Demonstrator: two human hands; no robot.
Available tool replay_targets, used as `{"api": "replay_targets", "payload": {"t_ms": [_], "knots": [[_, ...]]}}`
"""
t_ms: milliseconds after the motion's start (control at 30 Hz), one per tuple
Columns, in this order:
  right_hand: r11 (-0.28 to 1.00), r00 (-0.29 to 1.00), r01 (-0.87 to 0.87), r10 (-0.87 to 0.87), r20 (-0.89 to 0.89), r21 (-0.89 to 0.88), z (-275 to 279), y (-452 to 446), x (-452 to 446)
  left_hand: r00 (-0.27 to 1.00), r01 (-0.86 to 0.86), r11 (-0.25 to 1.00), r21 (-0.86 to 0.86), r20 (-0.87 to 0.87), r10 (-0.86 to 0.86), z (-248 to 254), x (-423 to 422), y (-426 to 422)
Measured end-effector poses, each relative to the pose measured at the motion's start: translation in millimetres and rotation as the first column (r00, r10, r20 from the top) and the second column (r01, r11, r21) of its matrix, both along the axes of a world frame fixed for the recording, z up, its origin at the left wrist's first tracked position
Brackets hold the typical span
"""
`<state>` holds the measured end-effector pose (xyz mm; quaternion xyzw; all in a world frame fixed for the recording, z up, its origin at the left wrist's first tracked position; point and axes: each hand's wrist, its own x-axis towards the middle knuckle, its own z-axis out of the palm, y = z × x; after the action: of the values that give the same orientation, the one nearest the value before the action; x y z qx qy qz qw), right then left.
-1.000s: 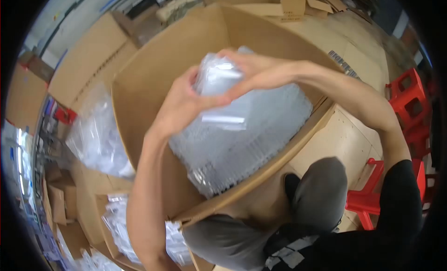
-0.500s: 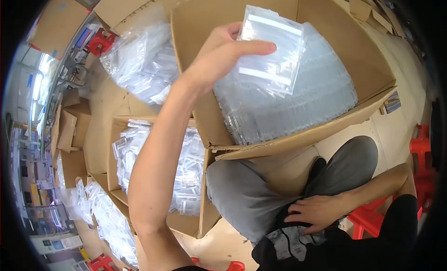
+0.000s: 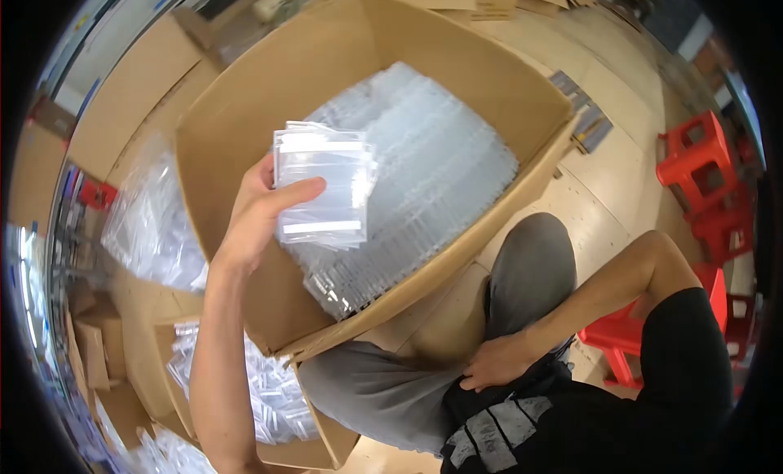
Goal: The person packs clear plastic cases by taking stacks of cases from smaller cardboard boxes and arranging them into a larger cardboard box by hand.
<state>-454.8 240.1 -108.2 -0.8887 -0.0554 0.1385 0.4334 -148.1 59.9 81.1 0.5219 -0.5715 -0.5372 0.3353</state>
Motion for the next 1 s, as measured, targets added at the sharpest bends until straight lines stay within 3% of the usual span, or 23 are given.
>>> {"api": "replay_targets", "payload": {"t_ms": [67, 167, 233, 300, 433, 467, 500, 533, 600, 667, 700, 767, 833, 867, 900, 967, 1000], "knots": [[1.000, 0.999, 0.003, -0.003, -0.038, -0.004, 14, -2, -9, 0.994, -0.080, 0.994, 0.069, -0.065, 0.084, -4, -9, -18], [0.998, 0.983, -0.025, 0.033, -0.182, 0.051, 54, -23, -38, 0.993, -0.059, 0.995, 0.079, -0.100, 0.067, -10, -24, -47], [0.990, 0.904, 0.007, 0.055, -0.425, 0.144, 99, -32, -63, 0.987, -0.055, 0.989, 0.138, -0.141, 0.075, -11, -33, -56], [0.991, 0.835, -0.042, 0.104, -0.541, 0.127, 125, -24, -87, 0.972, 0.057, 0.997, 0.056, -0.231, -0.043, -38, -32, -81], [0.999, 0.920, 0.027, -0.038, -0.390, -0.034, 103, -7, -104, 0.965, 0.022, 1.000, -0.004, -0.260, -0.022, -56, -49, -84], [0.995, 0.946, 0.062, -0.085, -0.312, -0.083, 89, -7, -96, 0.977, 0.032, 0.997, -0.075, -0.208, -0.046, -70, -49, -89], [0.993, 0.937, 0.020, -0.060, -0.344, -0.117, 85, -11, -80, 0.987, 0.037, 0.989, -0.140, -0.151, -0.058, -78, -47, -91], [0.990, 0.938, 0.016, -0.064, -0.342, -0.142, 81, -21, -70, 0.992, 0.036, 0.993, -0.116, -0.114, -0.049, -68, -48, -83], [0.952, 0.981, 0.114, -0.062, 0.183, -0.285, 80, -43, -48, 0.998, 0.040, 0.981, -0.191, -0.030, -0.046, -63, -46, -76], [0.880, 0.975, 0.127, -0.028, 0.218, -0.457, 151, -97, -18, 0.999, 0.034, 0.963, -0.267, 0.016, -0.031, -61, -48, -69], [0.777, 0.851, 0.417, -0.152, 0.502, -0.472, 173, -116, -18, 0.994, 0.090, 0.957, -0.275, 0.089, -0.068, -57, -51, -65], [0.581, 0.677, 0.683, -0.277, 0.682, -0.442, 215, -166, -3, 0.948, 0.200, 0.929, -0.310, 0.302, -0.103, -47, -61, -56], [0.469, 0.632, 0.759, -0.365, 0.684, -0.451, 234, -216, 9, 0.911, 0.249, 0.879, -0.407, 0.407, -0.069, -43, -73, -43], [0.485, 0.641, 0.752, -0.383, 0.665, -0.446, 226, -230, 16, 0.864, 0.291, 0.831, -0.474, 0.503, -0.016, -40, -79, -39], [0.501, 0.651, 0.745, -0.401, 0.644, -0.440, 218, -245, 23, 0.852, 0.299, 0.853, -0.428, 0.523, -0.036, -30, -84, -34], [0.684, 0.759, 0.635, -0.638, 0.129, -0.359, 210, -258, 39, 0.835, 0.306, 0.859, -0.410, 0.549, -0.036, -22, -80, -32], [0.691, 0.768, 0.627, -0.627, 0.133, -0.361, 205, -265, 44, 0.821, 0.306, 0.870, -0.387, 0.569, -0.036, -20, -77, -33]]}}
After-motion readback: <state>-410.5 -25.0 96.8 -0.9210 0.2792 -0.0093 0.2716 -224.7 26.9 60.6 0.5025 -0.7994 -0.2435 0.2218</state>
